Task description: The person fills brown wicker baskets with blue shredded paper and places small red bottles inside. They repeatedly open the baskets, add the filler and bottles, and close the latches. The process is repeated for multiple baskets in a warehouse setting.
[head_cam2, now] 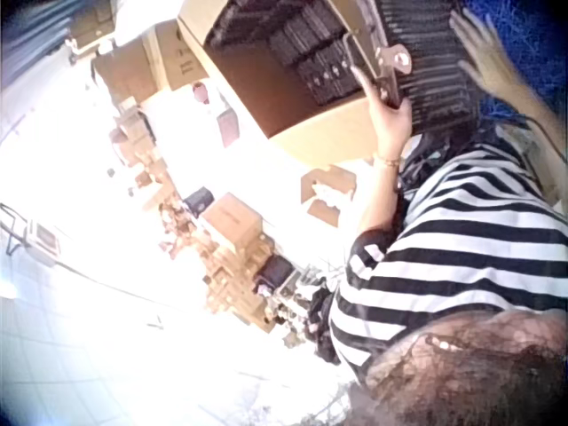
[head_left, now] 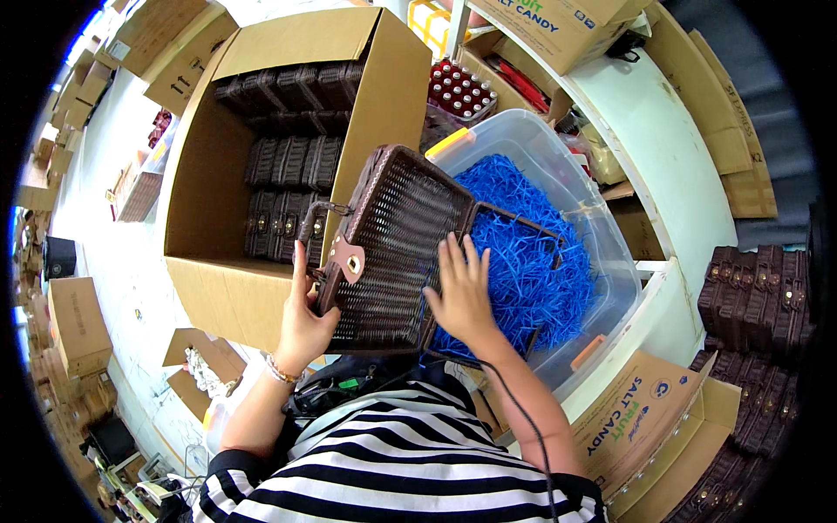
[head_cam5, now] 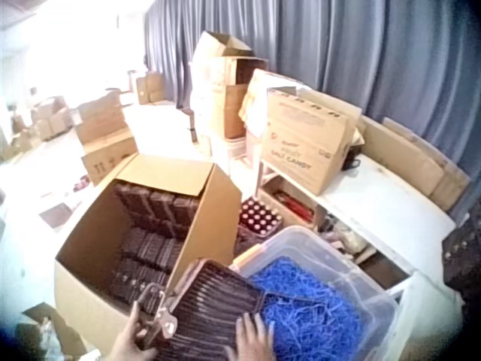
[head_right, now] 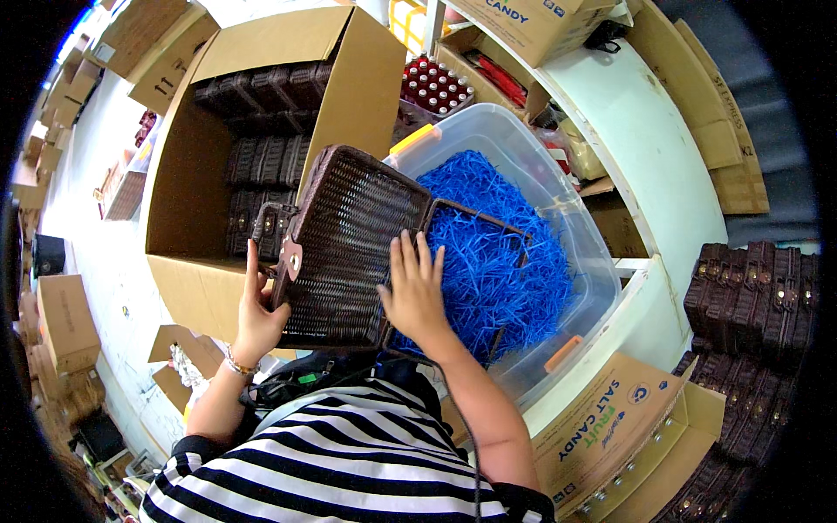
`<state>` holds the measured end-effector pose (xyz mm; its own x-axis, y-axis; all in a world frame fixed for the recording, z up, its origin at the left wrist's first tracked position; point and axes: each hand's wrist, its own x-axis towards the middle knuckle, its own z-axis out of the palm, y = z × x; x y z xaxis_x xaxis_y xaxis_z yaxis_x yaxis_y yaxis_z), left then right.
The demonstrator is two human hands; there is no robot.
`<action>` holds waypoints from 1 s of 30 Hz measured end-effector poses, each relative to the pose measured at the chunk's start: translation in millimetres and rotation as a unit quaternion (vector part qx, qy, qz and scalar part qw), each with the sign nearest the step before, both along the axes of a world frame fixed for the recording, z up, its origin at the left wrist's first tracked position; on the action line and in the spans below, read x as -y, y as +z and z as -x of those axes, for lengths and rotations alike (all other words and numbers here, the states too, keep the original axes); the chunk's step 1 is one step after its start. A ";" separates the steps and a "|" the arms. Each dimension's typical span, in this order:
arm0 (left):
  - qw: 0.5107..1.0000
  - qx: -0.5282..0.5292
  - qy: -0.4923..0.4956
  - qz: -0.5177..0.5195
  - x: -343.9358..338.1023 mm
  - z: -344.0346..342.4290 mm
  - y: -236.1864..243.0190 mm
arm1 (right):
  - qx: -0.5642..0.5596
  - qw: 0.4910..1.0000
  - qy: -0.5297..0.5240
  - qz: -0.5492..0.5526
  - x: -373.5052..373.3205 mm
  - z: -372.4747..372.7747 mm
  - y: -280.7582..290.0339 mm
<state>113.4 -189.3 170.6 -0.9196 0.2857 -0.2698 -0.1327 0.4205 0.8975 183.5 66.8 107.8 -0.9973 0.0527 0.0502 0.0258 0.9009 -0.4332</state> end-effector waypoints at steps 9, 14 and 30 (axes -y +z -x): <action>1.000 -0.018 0.013 0.017 -2.3 -3.6 1.5 | 0.007 0.998 0.006 -0.069 47.3 -34.7 -33.0; 1.000 -0.021 0.002 0.022 -5.3 -3.5 9.1 | -0.062 0.996 -0.036 -0.048 44.8 -21.6 -50.3; 1.000 -0.009 0.011 0.024 -1.6 -6.2 0.5 | -0.031 0.996 -0.083 0.030 8.1 -40.2 -5.1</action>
